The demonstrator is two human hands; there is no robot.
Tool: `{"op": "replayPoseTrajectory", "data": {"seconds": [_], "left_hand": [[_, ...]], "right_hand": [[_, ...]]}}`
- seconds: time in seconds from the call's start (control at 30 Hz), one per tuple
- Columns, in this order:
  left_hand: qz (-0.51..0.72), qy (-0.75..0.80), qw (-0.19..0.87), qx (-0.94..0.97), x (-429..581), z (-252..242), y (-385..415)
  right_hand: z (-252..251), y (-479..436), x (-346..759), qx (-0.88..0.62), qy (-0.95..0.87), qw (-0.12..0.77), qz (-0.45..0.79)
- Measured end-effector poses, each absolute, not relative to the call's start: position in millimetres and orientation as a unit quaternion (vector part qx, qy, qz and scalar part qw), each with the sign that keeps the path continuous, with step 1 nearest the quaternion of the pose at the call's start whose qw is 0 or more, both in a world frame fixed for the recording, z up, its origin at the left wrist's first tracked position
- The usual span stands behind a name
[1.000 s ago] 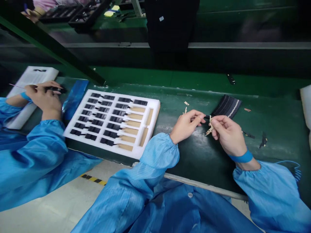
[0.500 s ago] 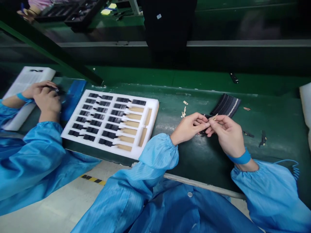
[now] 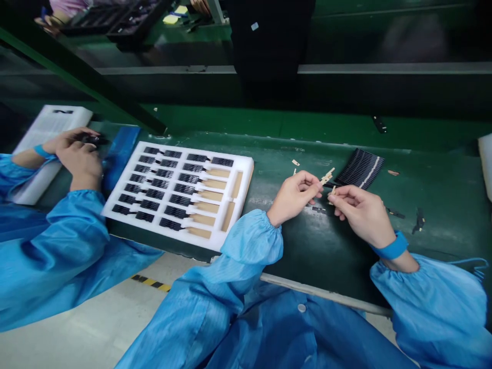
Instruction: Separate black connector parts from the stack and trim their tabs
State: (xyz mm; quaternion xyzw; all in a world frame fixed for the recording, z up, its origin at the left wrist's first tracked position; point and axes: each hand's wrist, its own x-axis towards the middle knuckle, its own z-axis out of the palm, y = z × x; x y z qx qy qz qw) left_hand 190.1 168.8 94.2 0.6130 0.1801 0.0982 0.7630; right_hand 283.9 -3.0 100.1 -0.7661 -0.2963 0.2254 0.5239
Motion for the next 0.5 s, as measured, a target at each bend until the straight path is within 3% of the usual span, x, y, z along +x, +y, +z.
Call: {"op": "replayPoseTrajectory", "data": {"seconds": [0.13, 0.2, 0.4, 0.5], "left_hand": [[0.138, 0.209, 0.757, 0.603, 190.9, 99.3, 175.2], [0.130, 0.209, 0.757, 0.605, 190.5, 99.1, 176.6], [0.016, 0.168, 0.715, 0.678, 184.8, 93.2, 176.4], [-0.031, 0.126, 0.704, 0.698, 182.5, 95.4, 176.6]], "right_hand": [[104.6, -16.4, 301.9, -0.803, -0.480, 0.339, 0.098], [110.2, -19.9, 304.5, -0.797, -0.520, 0.301, 0.066], [124.6, -15.6, 295.8, -0.800, -0.452, 0.393, -0.045], [122.1, -11.3, 293.8, -0.786, -0.472, 0.400, 0.001]]}}
